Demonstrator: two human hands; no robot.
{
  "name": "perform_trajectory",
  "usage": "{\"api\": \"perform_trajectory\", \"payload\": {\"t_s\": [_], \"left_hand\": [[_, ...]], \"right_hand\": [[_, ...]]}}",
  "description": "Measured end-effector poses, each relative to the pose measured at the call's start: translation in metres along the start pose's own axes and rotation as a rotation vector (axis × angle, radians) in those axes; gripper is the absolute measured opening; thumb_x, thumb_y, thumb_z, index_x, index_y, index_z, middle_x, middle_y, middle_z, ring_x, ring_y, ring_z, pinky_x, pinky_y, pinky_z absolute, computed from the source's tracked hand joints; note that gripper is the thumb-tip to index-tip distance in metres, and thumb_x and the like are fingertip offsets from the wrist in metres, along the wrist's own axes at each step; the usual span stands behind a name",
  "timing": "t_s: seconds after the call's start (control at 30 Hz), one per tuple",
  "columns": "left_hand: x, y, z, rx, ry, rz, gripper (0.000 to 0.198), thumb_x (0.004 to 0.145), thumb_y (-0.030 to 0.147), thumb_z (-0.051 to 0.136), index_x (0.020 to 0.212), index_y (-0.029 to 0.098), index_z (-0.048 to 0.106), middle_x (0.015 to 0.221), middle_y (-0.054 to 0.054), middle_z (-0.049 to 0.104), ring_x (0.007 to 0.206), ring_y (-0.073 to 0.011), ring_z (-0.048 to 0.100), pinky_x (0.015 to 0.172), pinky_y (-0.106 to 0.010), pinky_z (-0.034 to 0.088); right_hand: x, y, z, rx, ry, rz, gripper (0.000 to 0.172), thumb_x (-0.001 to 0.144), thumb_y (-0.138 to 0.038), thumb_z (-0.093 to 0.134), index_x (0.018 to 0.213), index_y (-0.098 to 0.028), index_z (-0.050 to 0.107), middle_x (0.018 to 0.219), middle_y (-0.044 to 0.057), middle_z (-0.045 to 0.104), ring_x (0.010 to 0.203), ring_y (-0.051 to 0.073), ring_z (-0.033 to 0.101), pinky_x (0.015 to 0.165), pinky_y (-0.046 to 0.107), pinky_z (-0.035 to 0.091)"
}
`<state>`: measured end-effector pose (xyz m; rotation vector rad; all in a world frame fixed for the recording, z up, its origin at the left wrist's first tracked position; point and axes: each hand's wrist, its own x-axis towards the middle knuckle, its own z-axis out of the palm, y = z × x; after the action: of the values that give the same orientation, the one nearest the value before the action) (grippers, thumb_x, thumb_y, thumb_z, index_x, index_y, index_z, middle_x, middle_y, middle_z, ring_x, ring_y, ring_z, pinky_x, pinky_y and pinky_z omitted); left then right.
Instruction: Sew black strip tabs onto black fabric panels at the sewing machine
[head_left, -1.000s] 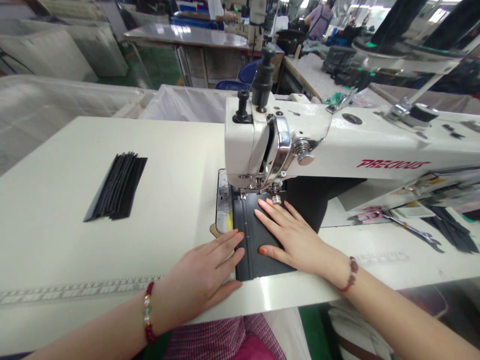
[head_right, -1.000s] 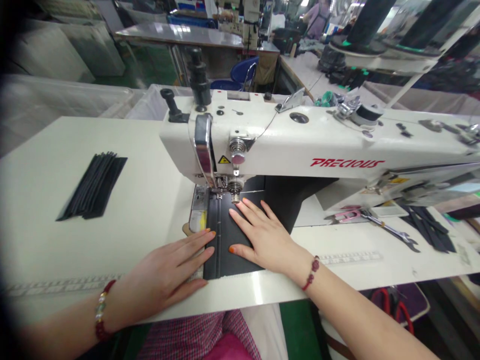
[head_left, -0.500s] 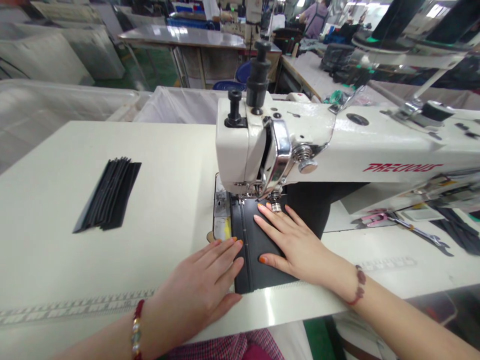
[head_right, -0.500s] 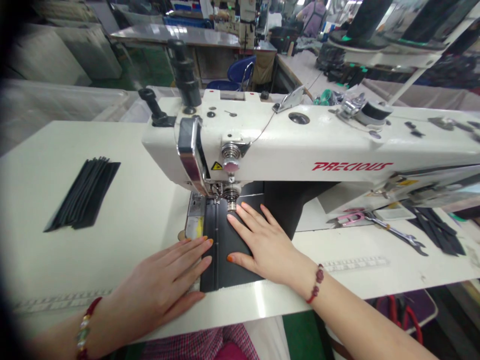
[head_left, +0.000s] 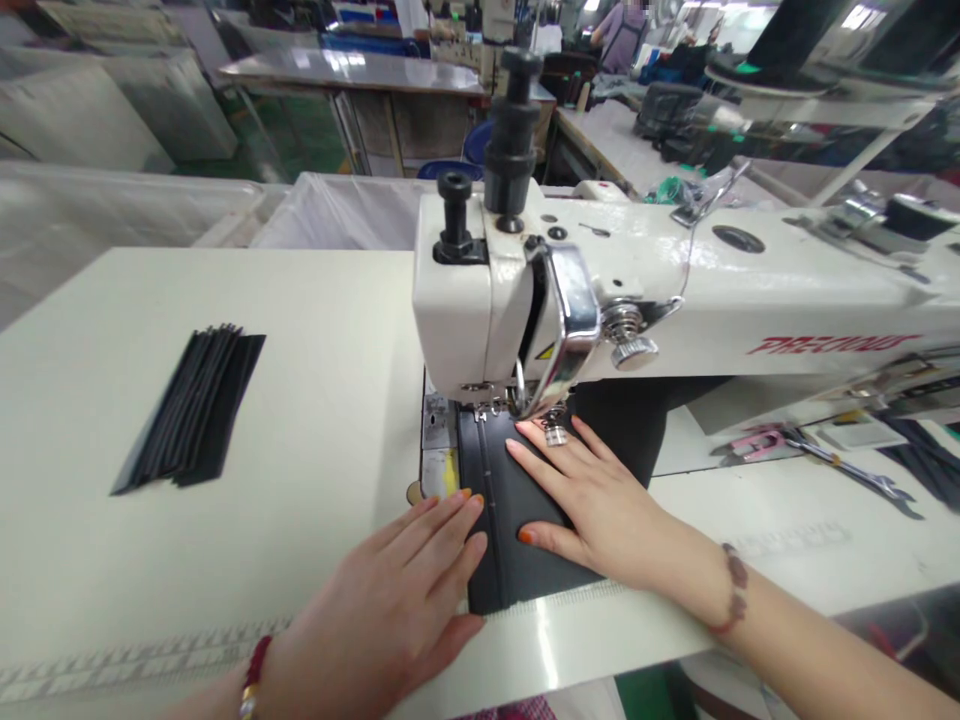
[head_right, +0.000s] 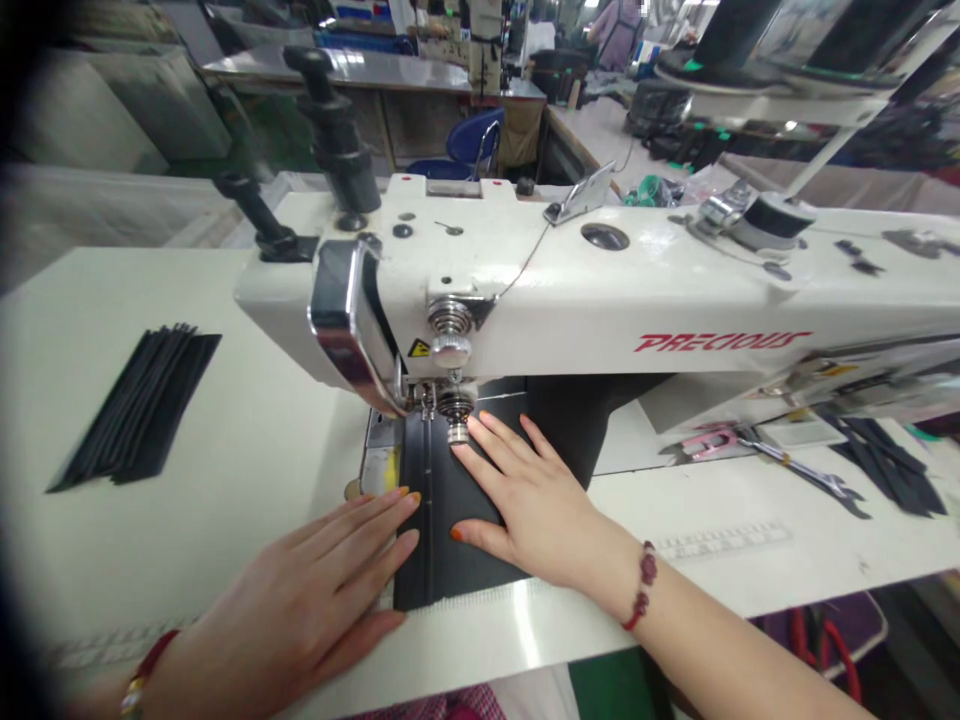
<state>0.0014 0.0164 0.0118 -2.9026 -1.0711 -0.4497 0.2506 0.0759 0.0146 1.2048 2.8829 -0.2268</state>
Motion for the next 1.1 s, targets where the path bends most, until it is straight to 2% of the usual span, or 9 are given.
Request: {"api": "perform_trajectory", "payload": {"t_s": [0.17, 0.37, 0.57, 0.67, 0.83, 1.0, 1.1], "left_hand": [[0.004, -0.007, 0.002, -0.008, 0.005, -0.011, 0.032, 0.093, 0.031, 0.048, 0.112, 0.012, 0.065, 0.127, -0.014, 0.059, 0.118, -0.0283, 0.055, 0.095, -0.042, 0.052], [0.009, -0.017, 0.004, -0.007, 0.013, 0.001, 0.033, 0.092, 0.032, 0.05, 0.11, 0.009, 0.065, 0.126, -0.016, 0.058, 0.118, -0.0297, 0.054, 0.094, -0.043, 0.053], [0.014, -0.027, 0.005, -0.015, 0.012, 0.023, 0.034, 0.09, 0.029, 0.053, 0.113, 0.005, 0.063, 0.128, -0.021, 0.055, 0.119, -0.0329, 0.052, 0.094, -0.047, 0.053], [0.016, -0.031, 0.006, -0.019, 0.02, 0.038, 0.033, 0.089, 0.025, 0.052, 0.113, 0.004, 0.062, 0.128, -0.022, 0.055, 0.119, -0.033, 0.052, 0.093, -0.046, 0.053], [0.019, -0.04, 0.008, 0.001, 0.008, 0.048, 0.035, 0.088, 0.027, 0.055, 0.115, 0.004, 0.06, 0.128, -0.022, 0.053, 0.118, -0.0325, 0.052, 0.091, -0.046, 0.054], [0.02, -0.047, 0.011, 0.004, -0.021, 0.05, 0.037, 0.087, 0.027, 0.057, 0.117, 0.006, 0.058, 0.13, -0.021, 0.052, 0.117, -0.0324, 0.052, 0.089, -0.047, 0.055], [0.019, -0.048, 0.013, 0.007, -0.025, 0.038, 0.038, 0.087, 0.027, 0.057, 0.119, 0.007, 0.057, 0.133, -0.02, 0.05, 0.118, -0.0323, 0.051, 0.09, -0.047, 0.054]], "right_hand": [[0.008, 0.005, -0.001, 0.022, 0.037, -0.002, 0.071, 0.09, -0.057, 0.048, 0.146, -0.018, 0.031, 0.15, 0.012, 0.032, 0.14, 0.027, 0.022, 0.115, 0.052, 0.015], [0.018, 0.012, -0.004, 0.039, 0.037, 0.005, 0.071, 0.09, -0.059, 0.045, 0.146, -0.018, 0.032, 0.148, 0.013, 0.036, 0.14, 0.028, 0.022, 0.114, 0.051, 0.018], [0.024, 0.018, -0.003, 0.055, 0.069, 0.007, 0.058, 0.092, -0.06, 0.04, 0.129, -0.018, 0.052, 0.14, 0.012, 0.045, 0.136, 0.027, 0.031, 0.114, 0.049, 0.018], [0.027, 0.021, -0.002, 0.07, 0.116, -0.001, 0.057, 0.093, -0.061, 0.037, 0.126, -0.018, 0.054, 0.13, 0.012, 0.054, 0.133, 0.027, 0.035, 0.113, 0.049, 0.018], [0.034, 0.024, -0.005, 0.053, 0.101, 0.022, 0.056, 0.094, -0.06, 0.035, 0.122, -0.016, 0.057, 0.12, 0.013, 0.058, 0.116, 0.027, 0.049, 0.105, 0.045, 0.031], [0.039, 0.027, -0.006, 0.031, 0.077, 0.003, 0.051, 0.094, -0.058, 0.035, 0.108, -0.016, 0.062, 0.11, 0.011, 0.062, 0.107, 0.029, 0.053, 0.096, 0.046, 0.038], [0.039, 0.026, -0.007, 0.071, 0.061, 0.014, 0.047, 0.095, -0.056, 0.037, 0.108, -0.018, 0.062, 0.109, 0.01, 0.063, 0.106, 0.028, 0.054, 0.096, 0.046, 0.038]]}}
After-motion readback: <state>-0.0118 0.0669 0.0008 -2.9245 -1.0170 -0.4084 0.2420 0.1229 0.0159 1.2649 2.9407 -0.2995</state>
